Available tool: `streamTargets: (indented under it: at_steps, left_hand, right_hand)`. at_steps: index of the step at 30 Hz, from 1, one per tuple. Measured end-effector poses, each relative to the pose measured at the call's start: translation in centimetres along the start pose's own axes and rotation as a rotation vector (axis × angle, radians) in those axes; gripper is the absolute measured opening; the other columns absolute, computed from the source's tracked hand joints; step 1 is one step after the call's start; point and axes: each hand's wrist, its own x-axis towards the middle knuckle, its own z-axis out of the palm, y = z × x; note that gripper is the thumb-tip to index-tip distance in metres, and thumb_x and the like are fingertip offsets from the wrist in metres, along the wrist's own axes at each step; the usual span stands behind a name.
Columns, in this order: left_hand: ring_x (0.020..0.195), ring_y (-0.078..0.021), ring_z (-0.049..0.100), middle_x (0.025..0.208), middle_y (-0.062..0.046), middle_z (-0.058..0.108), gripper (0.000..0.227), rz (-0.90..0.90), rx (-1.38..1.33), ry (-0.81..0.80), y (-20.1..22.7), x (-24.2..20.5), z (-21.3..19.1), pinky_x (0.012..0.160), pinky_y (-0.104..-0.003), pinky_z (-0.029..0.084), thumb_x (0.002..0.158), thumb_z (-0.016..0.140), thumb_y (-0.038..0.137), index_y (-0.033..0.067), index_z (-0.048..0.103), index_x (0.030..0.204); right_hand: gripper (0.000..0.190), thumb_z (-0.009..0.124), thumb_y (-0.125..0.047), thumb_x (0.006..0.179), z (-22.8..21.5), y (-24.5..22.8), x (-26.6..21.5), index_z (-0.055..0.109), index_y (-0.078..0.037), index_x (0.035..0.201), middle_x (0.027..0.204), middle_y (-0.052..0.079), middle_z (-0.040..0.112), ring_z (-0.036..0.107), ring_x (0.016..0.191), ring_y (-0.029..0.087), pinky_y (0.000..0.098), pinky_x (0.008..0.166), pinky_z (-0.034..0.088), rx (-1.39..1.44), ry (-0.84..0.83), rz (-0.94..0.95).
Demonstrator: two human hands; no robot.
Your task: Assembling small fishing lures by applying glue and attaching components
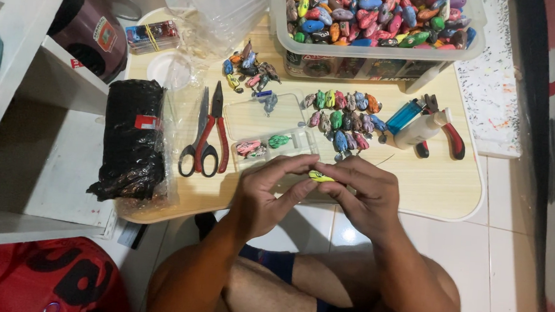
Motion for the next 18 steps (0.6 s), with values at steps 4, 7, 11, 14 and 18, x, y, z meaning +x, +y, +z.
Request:
streamTargets:
  at_steps: [4,7,11,14,18]
  left_hand:
    - [0.101,-0.0272,0.077,0.104,-0.012,0.080,0.022,0.026,-0.018,-0.010,-0.3,0.2,0.2,0.087,-0.040,0.061,0.097,0.072,0.016,0.0063,0.075,0.117]
    - [0.100,-0.0281,0.077,0.104,-0.012,0.079,0.021,0.062,-0.018,0.002,-1.0,0.2,0.3,0.087,-0.040,0.061,0.097,0.072,0.012,0.0051,0.076,0.116]
    - [0.099,-0.0271,0.077,0.103,-0.012,0.079,0.021,0.093,0.006,0.015,-1.6,0.2,0.1,0.086,-0.039,0.062,0.095,0.075,0.010,0.0042,0.076,0.115]
    - [0.099,-0.0266,0.077,0.103,-0.011,0.079,0.020,0.130,0.036,0.019,-1.3,0.4,0.0,0.086,-0.038,0.062,0.094,0.075,0.008,0.0040,0.076,0.114]
    - [0.097,-0.0286,0.076,0.103,-0.012,0.079,0.019,0.165,0.039,0.038,-1.0,0.5,0.0,0.086,-0.039,0.062,0.095,0.074,0.006,0.0028,0.076,0.113]
  right_hand:
    - [0.024,0.089,-0.006,0.077,-0.2,0.3,-0.2,0.082,-0.003,0.100,0.073,0.010,0.072,0.062,0.057,0.015,0.0287,0.055,0.052,-0.009,0.042,0.061]
    - [0.025,0.092,-0.007,0.074,-0.2,1.4,-0.5,0.081,-0.003,0.095,0.070,0.009,0.069,0.061,0.057,0.014,0.0269,0.054,0.051,-0.023,0.099,0.071]
    - [0.032,0.089,-0.006,0.077,0.3,1.2,-0.1,0.077,0.001,0.106,0.077,0.013,0.067,0.062,0.061,0.019,0.0319,0.056,0.053,0.039,0.067,0.048]
    - [0.028,0.085,-0.007,0.082,0.2,0.5,0.2,0.080,-0.004,0.109,0.081,0.012,0.071,0.066,0.061,0.018,0.0315,0.056,0.054,-0.029,0.037,0.045]
    - [0.023,0.092,-0.006,0.075,0.0,1.0,0.2,0.081,-0.002,0.095,0.075,0.011,0.072,0.064,0.057,0.017,0.0280,0.053,0.052,-0.077,0.119,0.032]
